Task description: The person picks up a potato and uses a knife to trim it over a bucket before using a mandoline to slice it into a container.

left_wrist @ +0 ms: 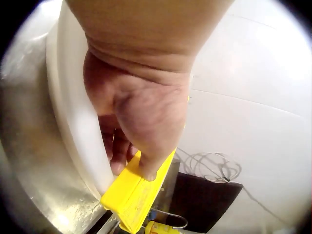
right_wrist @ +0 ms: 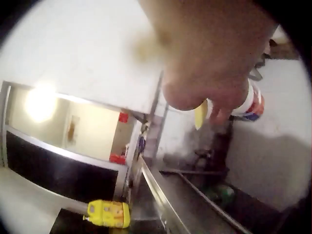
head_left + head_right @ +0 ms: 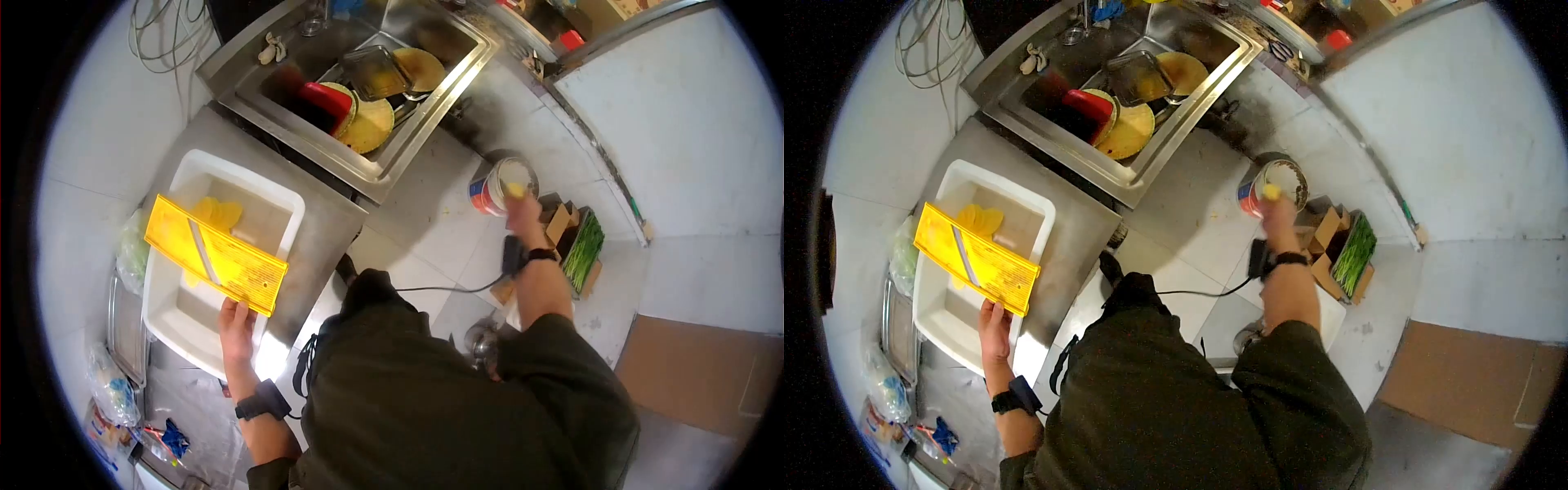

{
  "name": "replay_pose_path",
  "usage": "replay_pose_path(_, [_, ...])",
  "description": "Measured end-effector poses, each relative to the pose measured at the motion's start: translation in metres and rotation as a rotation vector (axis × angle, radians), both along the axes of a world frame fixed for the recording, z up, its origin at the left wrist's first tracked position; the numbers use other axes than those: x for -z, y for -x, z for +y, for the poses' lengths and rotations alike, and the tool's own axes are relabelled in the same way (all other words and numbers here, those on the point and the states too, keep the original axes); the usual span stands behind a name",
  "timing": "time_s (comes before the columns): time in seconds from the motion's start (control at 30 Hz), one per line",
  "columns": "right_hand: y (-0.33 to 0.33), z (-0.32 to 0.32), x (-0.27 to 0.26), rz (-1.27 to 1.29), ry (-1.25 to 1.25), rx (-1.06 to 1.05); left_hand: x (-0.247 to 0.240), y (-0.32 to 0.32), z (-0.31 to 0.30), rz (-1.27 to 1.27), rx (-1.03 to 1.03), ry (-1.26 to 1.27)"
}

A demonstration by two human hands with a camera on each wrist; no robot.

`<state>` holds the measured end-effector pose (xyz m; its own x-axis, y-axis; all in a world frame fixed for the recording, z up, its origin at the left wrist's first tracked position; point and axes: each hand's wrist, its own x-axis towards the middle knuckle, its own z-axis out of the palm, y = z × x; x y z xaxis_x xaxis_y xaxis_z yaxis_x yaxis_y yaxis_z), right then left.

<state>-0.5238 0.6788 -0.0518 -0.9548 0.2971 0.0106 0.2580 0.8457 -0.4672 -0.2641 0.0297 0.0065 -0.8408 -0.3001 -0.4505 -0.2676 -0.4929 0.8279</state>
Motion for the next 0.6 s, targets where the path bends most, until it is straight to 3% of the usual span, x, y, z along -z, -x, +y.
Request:
replay_pose_path(0.03, [0.019,0.047,0.012,0.021,-0.006,-0.051,-0.001,0.004,0.002,0.001,-0.002,0.001])
replay_pose_path(0.07, [0.02,0.059,-0.002,-0.077,-0.287,-0.13,-0.002,0.006,0.005,0.01,0.027,0.014])
replay_pose_path(0.1, [0.026,0.057,-0.02,-0.173,-0.562,-0.235,-0.006,0.003,0.003,0.011,0.035,0.034])
replay_pose_path(0.13, [0.03,0.035,-0.028,-0.169,-0.542,-0.309,0.02,-0.006,-0.012,-0.065,0.074,0.122])
replay_pose_path(0.2, [0.016,-0.033,-0.014,-0.278,1.105,0.405,-0.013,-0.001,0.002,0.023,0.051,0.132])
replay_pose_path(0.23, [0.031,0.024,0.09,-0.3,0.817,-0.527,-0.013,-0.004,0.0,-0.042,0.036,0.22])
replay_pose_path(0.27, [0.036,-0.032,0.076,-0.58,1.386,0.114,-0.012,-0.006,-0.005,-0.18,0.084,0.383])
replay_pose_path(0.33, [0.0,-0.183,-0.01,-0.494,0.986,0.066,-0.026,-0.005,0.001,-0.245,0.046,0.683])
replay_pose_path(0.37, [-0.006,-0.224,-0.014,-0.533,0.985,0.005,-0.034,-0.009,0.004,-0.269,0.016,0.727])
replay_pose_path(0.43, [-0.014,-0.279,-0.026,-0.285,0.94,-0.334,-0.045,-0.015,0.009,-0.265,-0.011,0.785])
replay_pose_path(0.47, [-0.019,-0.302,-0.037,-0.301,0.935,-0.364,-0.049,-0.022,0.011,-0.246,-0.021,0.801])
replay_pose_path(0.53, [-0.033,-0.361,-0.066,-0.056,0.699,-0.785,-0.058,-0.043,0.013,-0.246,-0.091,0.868])
replay_pose_path(0.6, [-0.053,-0.411,-0.086,0.031,0.59,-1.015,-0.053,-0.059,0.014,-0.188,-0.146,0.941])
